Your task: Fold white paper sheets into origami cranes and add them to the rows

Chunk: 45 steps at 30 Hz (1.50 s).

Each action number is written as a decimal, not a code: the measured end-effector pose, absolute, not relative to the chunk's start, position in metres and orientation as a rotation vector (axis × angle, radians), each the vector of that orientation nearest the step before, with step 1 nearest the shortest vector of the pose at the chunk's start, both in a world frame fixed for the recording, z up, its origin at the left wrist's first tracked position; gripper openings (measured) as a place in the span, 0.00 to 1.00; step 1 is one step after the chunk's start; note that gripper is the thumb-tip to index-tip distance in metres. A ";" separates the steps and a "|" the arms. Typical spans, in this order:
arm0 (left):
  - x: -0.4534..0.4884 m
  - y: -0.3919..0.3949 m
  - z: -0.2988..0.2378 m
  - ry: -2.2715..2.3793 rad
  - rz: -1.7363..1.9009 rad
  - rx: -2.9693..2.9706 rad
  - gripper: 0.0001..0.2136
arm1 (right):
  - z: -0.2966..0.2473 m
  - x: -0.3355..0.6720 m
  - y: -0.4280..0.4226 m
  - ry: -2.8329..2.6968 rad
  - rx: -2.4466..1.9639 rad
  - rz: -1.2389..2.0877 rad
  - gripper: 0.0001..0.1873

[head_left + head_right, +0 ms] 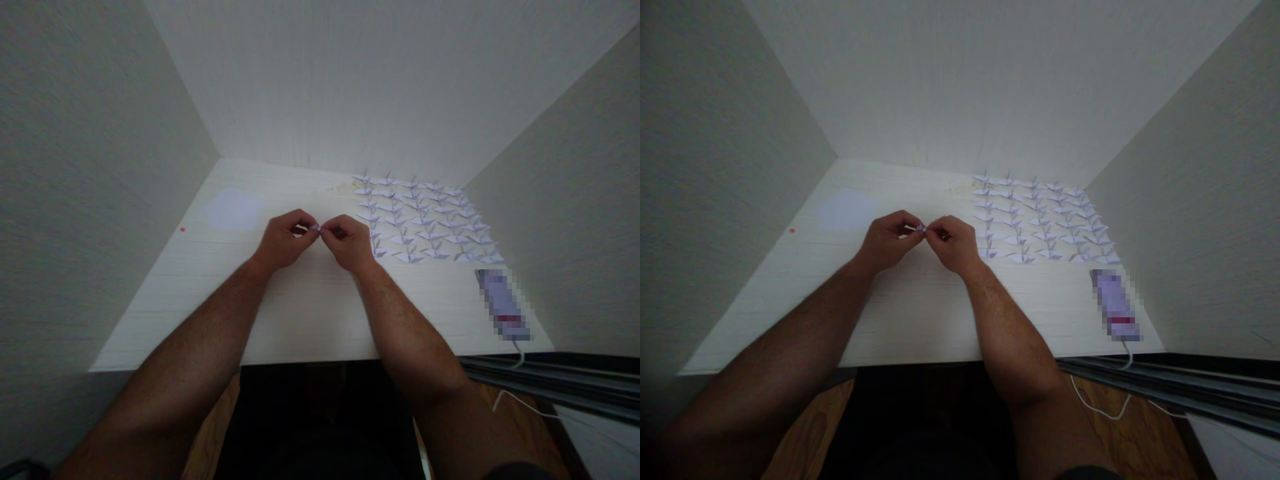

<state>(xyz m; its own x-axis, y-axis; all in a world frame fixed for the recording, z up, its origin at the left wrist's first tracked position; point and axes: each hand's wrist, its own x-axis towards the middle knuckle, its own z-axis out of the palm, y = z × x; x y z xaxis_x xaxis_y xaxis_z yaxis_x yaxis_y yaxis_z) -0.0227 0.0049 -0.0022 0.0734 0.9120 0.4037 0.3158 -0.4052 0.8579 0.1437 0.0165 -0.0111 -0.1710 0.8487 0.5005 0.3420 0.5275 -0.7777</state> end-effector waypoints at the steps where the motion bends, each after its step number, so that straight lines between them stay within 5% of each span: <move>1: -0.023 0.005 -0.002 1.212 1.335 1.786 0.07 | -0.011 0.144 0.016 -1.743 -0.990 0.627 0.06; 19: -0.022 0.003 0.000 1.162 1.312 1.713 0.07 | -0.001 0.141 0.011 -1.586 -1.056 1.055 0.10; 45: -0.020 0.001 0.001 1.150 1.311 1.708 0.05 | -0.003 0.141 0.012 -1.613 -1.083 1.034 0.10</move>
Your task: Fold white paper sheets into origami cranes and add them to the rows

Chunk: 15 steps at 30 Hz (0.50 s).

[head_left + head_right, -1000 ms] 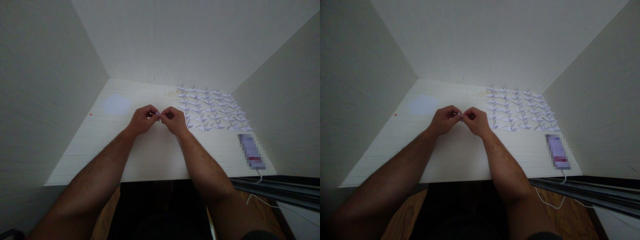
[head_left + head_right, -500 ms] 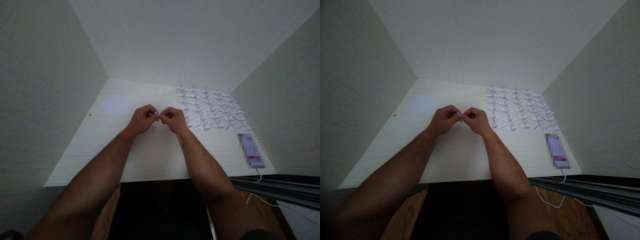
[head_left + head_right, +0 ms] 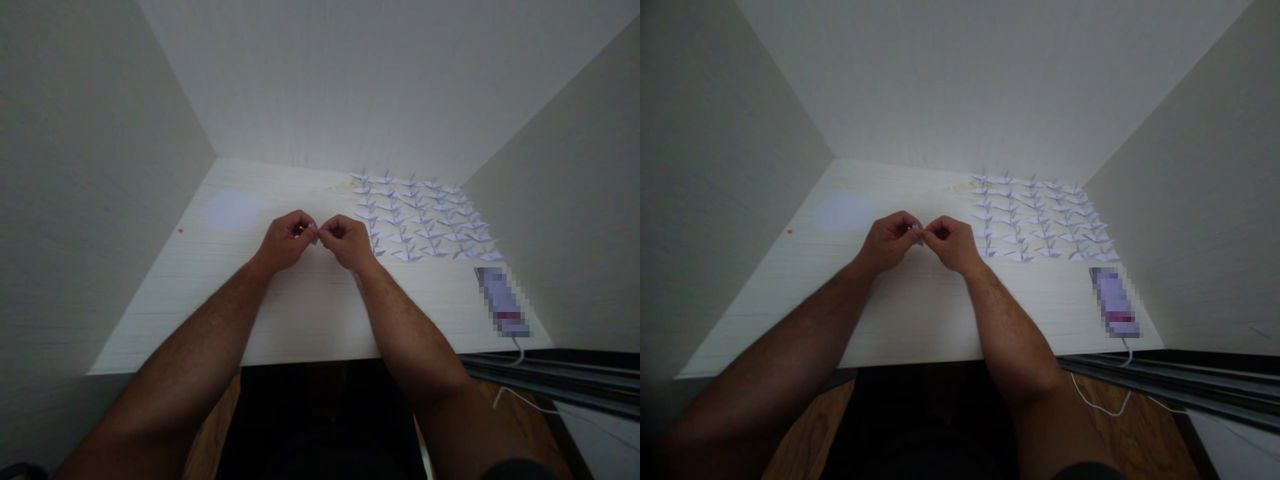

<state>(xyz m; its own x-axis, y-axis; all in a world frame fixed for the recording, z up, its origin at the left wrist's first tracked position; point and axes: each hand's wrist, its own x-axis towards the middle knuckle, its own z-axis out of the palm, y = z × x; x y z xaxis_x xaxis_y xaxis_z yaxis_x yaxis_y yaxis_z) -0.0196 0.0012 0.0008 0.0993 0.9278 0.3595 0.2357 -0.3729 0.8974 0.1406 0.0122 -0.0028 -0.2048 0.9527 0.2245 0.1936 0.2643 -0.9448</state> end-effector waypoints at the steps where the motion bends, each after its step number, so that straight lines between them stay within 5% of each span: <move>1: -0.019 0.001 0.000 1.144 1.315 1.692 0.05 | -0.003 0.140 0.012 -1.611 -1.083 1.027 0.10; 15: -0.014 0.009 -0.013 0.914 1.492 1.367 0.08 | -0.005 0.139 0.011 -1.629 -1.111 0.902 0.15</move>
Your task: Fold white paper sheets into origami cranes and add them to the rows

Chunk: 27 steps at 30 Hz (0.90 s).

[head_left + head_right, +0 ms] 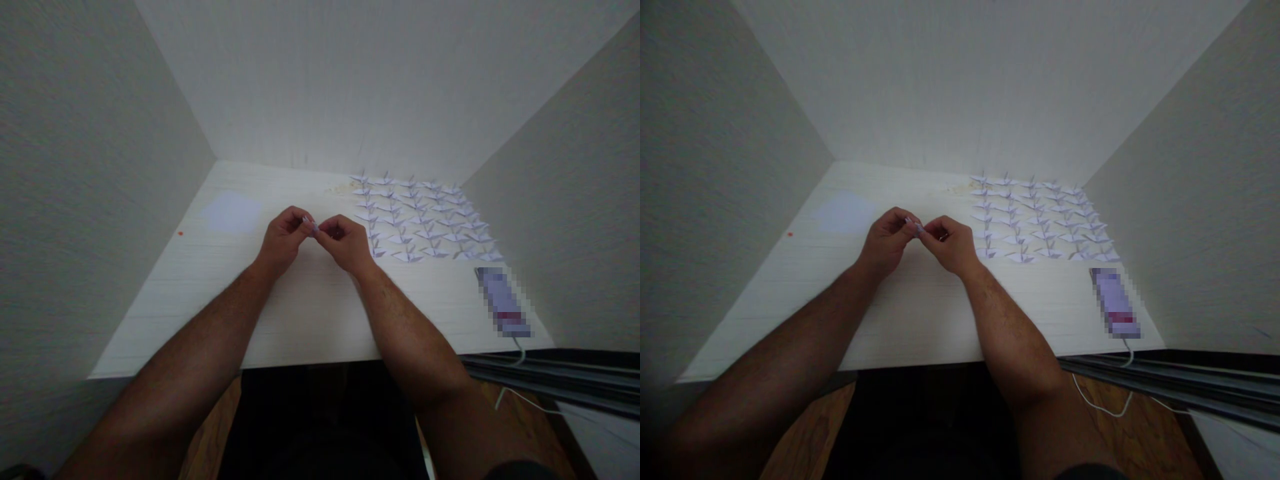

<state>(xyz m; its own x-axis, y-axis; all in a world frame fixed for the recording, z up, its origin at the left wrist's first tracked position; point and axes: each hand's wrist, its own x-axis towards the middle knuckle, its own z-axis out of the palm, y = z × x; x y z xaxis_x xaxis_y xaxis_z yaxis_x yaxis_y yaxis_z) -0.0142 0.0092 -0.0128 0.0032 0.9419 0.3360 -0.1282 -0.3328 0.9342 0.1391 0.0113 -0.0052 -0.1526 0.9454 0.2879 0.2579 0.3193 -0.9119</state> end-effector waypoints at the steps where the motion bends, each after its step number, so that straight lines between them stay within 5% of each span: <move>1: -0.014 0.009 -0.012 0.905 1.493 1.372 0.08 | -0.005 0.139 0.011 -1.627 -1.120 0.896 0.15; 27: -0.021 0.009 -0.005 0.986 1.400 1.323 0.07 | -0.004 0.140 0.010 -1.648 -1.111 0.962 0.10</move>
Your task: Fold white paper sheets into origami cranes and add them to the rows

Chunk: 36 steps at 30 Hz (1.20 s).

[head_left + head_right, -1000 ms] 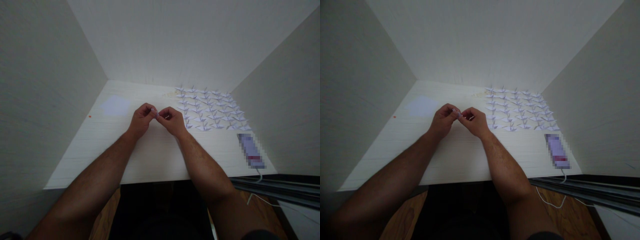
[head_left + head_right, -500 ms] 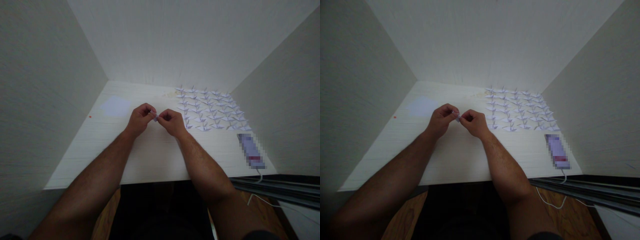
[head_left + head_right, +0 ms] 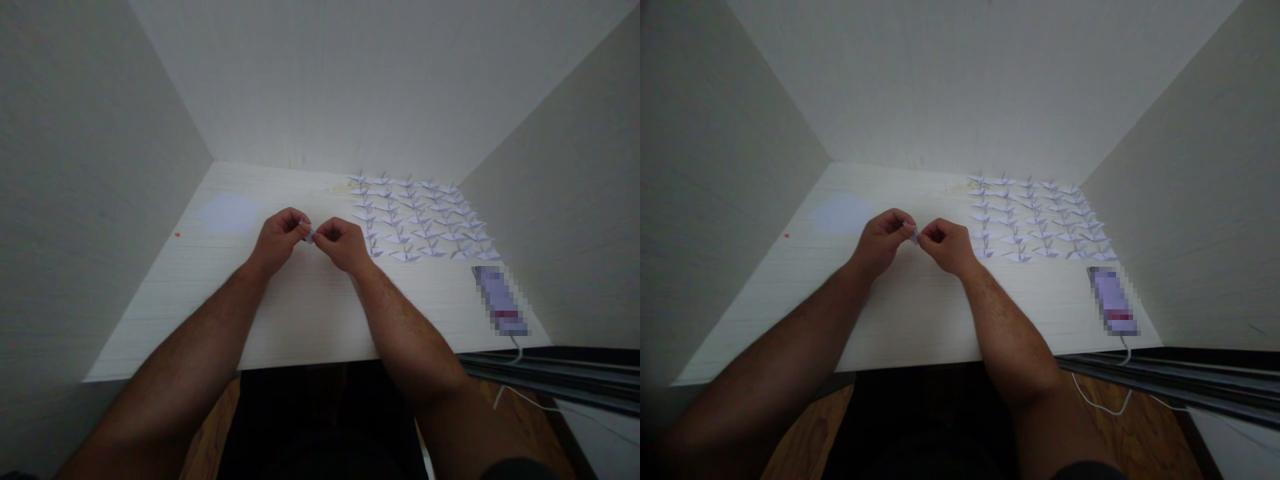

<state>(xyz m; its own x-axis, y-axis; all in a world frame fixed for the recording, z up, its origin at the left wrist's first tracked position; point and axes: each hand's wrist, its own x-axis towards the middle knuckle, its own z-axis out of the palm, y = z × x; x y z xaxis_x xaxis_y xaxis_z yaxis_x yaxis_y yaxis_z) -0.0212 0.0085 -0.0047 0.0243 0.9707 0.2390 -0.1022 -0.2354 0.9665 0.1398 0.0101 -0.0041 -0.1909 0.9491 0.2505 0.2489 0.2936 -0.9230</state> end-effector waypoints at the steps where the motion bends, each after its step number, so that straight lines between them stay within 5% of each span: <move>1: -0.022 0.008 -0.004 1.006 1.387 1.343 0.08 | -0.004 0.140 0.010 -1.648 -1.107 0.960 0.10; 36: -0.024 0.012 -0.005 1.294 1.333 1.405 0.03 | -0.010 0.141 0.015 -1.851 -1.173 0.822 0.13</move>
<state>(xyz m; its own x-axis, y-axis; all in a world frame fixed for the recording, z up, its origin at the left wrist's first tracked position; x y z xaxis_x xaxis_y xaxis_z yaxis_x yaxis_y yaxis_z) -0.0238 0.0118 -0.0053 -0.0736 0.9811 0.1792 0.1506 -0.1667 0.9744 0.1407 0.0150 -0.0101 -0.2698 0.9246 0.2690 0.4201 0.3644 -0.8311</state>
